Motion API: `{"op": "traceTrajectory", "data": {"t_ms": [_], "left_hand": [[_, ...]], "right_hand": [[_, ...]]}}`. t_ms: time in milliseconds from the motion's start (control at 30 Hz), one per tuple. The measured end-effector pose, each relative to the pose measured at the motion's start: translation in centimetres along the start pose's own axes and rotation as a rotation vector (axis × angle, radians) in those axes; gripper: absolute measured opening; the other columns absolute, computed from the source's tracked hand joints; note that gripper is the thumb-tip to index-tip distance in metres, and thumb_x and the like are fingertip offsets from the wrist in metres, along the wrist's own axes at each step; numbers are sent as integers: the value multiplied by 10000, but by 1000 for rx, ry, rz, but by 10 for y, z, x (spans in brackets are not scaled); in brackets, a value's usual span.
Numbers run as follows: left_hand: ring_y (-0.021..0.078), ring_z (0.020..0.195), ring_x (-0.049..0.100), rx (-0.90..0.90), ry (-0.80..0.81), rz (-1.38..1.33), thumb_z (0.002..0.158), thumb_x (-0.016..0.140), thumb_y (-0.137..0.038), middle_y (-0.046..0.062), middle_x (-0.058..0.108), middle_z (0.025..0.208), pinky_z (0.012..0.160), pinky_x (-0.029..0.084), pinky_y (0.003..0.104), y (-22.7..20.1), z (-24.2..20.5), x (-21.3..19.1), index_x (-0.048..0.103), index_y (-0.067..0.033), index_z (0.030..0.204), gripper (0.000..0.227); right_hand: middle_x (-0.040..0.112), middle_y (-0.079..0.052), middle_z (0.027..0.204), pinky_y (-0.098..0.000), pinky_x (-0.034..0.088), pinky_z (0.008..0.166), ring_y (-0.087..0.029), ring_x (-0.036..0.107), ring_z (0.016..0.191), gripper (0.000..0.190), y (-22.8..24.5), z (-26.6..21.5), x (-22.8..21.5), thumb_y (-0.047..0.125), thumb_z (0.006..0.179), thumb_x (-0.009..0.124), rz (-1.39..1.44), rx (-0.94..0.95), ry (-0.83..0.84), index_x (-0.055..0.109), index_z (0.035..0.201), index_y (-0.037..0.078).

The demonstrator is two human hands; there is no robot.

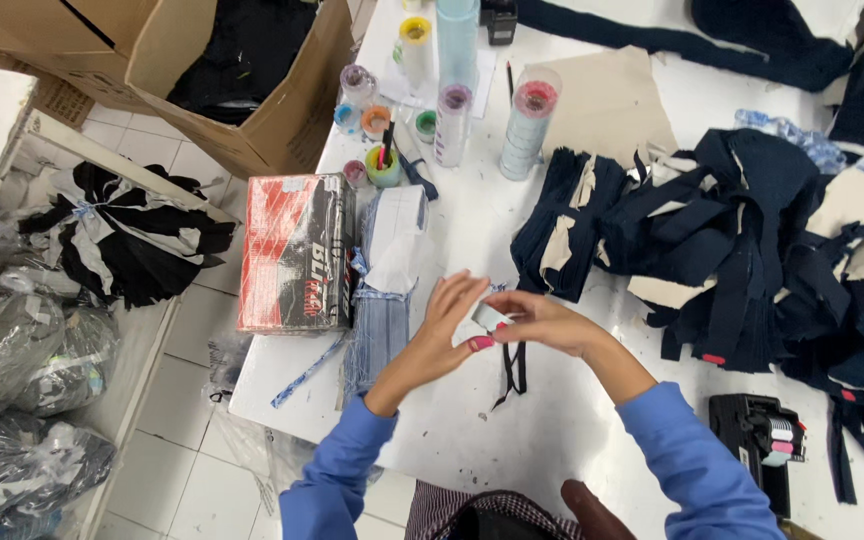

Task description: The person folds dark blue garments and secures them with a handheld tape dispenser. They also handle rolls of tape and a roll of light blue material, placing items on a white table.

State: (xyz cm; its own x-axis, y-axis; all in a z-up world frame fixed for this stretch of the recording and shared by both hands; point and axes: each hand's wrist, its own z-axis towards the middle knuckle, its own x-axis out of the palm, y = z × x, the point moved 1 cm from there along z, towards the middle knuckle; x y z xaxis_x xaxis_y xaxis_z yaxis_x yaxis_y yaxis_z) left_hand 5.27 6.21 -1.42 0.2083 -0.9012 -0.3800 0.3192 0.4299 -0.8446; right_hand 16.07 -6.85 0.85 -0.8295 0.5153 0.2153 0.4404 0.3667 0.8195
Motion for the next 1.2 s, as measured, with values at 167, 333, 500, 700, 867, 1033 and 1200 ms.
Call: {"op": "traceTrajectory", "data": {"t_ms": [167,333,500,700,867,1033,1200], "left_hand": [[298,1036,488,-96,-339,162,797,612,-148,103,508,1044,901,375,434,29,80,-82,567,-82,1062,277],[217,875,559,-158,-628,266,782,622,-100,60,518,957,769,470,318,96,176,-131,578,-92,995,218],[311,971,522,-124,-590,304,719,732,-260,133,437,1054,862,428,431,139,261,-122,451,-85,1149,543],[270,905,572,-77,-433,459,687,713,-210,48,518,929,831,428,369,200,306,-109,567,-251,918,277],[139,944,457,-91,-1188,-79,894,488,-207,63,456,990,811,459,316,147,280,-127,407,-113,1074,218],[244,999,412,-227,-854,-76,866,534,-188,139,420,1013,889,387,418,190,263,-113,288,-89,1076,338],[373,1244,223,-424,-620,-12,901,523,-353,268,196,1304,1046,280,440,247,260,-92,174,-40,1250,585]], "right_hand": [[512,-165,1020,-396,442,820,-332,538,986,613,-20,149,-69,146,573,783,-818,-209,-286,468,1097,92],[474,-143,1049,-371,476,810,-305,545,982,621,-39,238,-98,133,596,766,-1066,-319,-429,416,1109,127],[348,-161,1253,-361,482,859,-299,407,1153,912,-39,244,-99,353,601,753,-1489,-49,-357,215,1320,198],[634,-161,937,-381,494,721,-305,620,843,316,99,193,-103,248,711,651,-945,-326,-214,598,970,77],[580,-134,983,-333,511,729,-297,588,888,305,189,190,-116,144,783,640,-798,-827,-620,556,1076,125],[446,-197,1162,-453,405,899,-371,452,1098,337,194,245,-107,244,819,607,-898,-949,-685,505,1139,209],[513,-152,1099,-430,460,868,-314,443,1137,293,166,295,-119,200,812,572,-831,-942,-769,486,1092,212]]}}
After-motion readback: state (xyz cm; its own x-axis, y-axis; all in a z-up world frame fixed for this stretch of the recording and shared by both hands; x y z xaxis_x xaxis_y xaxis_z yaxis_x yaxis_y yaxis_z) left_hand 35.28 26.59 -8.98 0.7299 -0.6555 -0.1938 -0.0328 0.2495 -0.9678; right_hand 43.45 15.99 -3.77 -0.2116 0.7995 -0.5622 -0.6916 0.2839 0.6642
